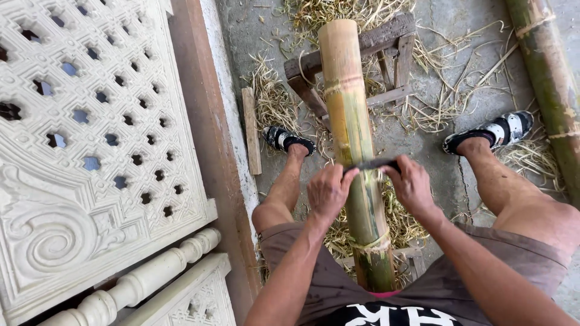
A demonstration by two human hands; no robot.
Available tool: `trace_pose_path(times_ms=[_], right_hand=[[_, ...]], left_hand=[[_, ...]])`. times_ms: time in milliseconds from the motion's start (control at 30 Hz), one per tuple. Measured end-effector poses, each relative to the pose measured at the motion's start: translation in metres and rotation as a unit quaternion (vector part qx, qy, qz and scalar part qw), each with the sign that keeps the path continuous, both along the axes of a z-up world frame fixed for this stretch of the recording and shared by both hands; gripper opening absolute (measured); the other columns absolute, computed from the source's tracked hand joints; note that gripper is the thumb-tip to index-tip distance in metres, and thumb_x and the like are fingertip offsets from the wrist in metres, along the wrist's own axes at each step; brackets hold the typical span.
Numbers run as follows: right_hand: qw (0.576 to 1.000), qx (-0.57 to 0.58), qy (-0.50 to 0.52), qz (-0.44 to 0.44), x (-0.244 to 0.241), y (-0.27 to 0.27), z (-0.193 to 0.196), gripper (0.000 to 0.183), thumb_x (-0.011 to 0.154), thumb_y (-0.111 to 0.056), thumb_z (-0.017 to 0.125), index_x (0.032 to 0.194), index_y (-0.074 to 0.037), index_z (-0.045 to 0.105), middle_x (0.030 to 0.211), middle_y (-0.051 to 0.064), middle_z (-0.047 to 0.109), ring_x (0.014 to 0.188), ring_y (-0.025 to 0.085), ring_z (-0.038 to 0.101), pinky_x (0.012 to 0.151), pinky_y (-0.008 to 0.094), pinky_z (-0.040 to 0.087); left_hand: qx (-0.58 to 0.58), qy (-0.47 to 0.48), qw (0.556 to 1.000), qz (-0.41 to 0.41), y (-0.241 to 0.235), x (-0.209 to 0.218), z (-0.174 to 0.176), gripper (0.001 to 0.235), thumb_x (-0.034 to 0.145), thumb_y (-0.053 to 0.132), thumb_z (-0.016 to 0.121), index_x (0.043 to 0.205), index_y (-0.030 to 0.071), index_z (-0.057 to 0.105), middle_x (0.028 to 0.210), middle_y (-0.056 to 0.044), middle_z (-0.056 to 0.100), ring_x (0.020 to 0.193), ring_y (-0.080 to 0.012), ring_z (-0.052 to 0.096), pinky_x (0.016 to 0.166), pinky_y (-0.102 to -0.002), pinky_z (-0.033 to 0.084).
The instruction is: Stripping the outer green skin from a bamboo pole using a curved blade tool.
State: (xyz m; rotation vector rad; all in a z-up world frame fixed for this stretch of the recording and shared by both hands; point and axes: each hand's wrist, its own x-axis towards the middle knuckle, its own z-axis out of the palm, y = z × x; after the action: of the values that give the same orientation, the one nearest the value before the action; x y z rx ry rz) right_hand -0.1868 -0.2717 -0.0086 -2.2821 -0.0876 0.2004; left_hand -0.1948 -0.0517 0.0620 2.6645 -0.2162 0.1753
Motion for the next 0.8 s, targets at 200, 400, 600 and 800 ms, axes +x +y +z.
trace_pose_path(times_ms=[200, 400, 600, 800], right_hand=[[0.995, -0.005, 0.06, 0.075, -0.129, -0.04, 0.007, 0.038, 0.096, -0.039, 0.059, 0.082, -0.004, 0.054, 0.061, 0.012, 0.06, 0.049, 0.022, 0.052, 0.047, 0.042, 0.041], [0.959, 0.017, 0.255, 0.124, -0.086, -0.045, 0.028, 0.035, 0.091, -0.044, 0.061, 0.086, -0.011, 0.067, 0.049, 0.009, 0.061, 0.039, 0.018, 0.046, 0.041, 0.043, 0.038], [0.996, 0.0, -0.009, 0.092, 0.088, 0.001, -0.051, 0.04, 0.102, -0.041, 0.054, 0.094, -0.003, 0.063, 0.071, 0.008, 0.067, 0.042, 0.015, 0.047, 0.035, 0.033, 0.039], [0.996, 0.048, 0.071, 0.025, 0.235, 0.034, -0.02, 0.04, 0.1, -0.043, 0.059, 0.108, -0.004, 0.062, 0.095, 0.013, 0.073, 0.063, 0.018, 0.063, 0.053, 0.034, 0.053]], left_hand=[[-0.019, 0.048, 0.998, -0.02, -0.018, -0.12, 0.029, 0.049, 0.1, 0.045, 0.066, 0.071, 0.013, 0.044, 0.063, -0.001, 0.044, 0.053, -0.0154, 0.044, 0.046, -0.036, 0.036], [-0.116, 0.197, 0.973, -0.032, -0.002, -0.105, 0.017, 0.039, 0.102, 0.043, 0.064, 0.076, 0.017, 0.051, 0.066, 0.002, 0.051, 0.051, -0.0116, 0.045, 0.04, -0.031, 0.038], [0.013, 0.146, 0.989, 0.004, 0.025, 0.074, -0.022, 0.047, 0.104, 0.051, 0.056, 0.071, 0.019, 0.047, 0.055, 0.007, 0.04, 0.043, -0.0089, 0.029, 0.038, -0.028, 0.026], [0.03, 0.073, 0.996, 0.037, 0.036, 0.214, -0.048, 0.04, 0.104, 0.047, 0.054, 0.078, 0.017, 0.056, 0.054, 0.008, 0.045, 0.041, -0.0066, 0.032, 0.035, -0.028, 0.027]])
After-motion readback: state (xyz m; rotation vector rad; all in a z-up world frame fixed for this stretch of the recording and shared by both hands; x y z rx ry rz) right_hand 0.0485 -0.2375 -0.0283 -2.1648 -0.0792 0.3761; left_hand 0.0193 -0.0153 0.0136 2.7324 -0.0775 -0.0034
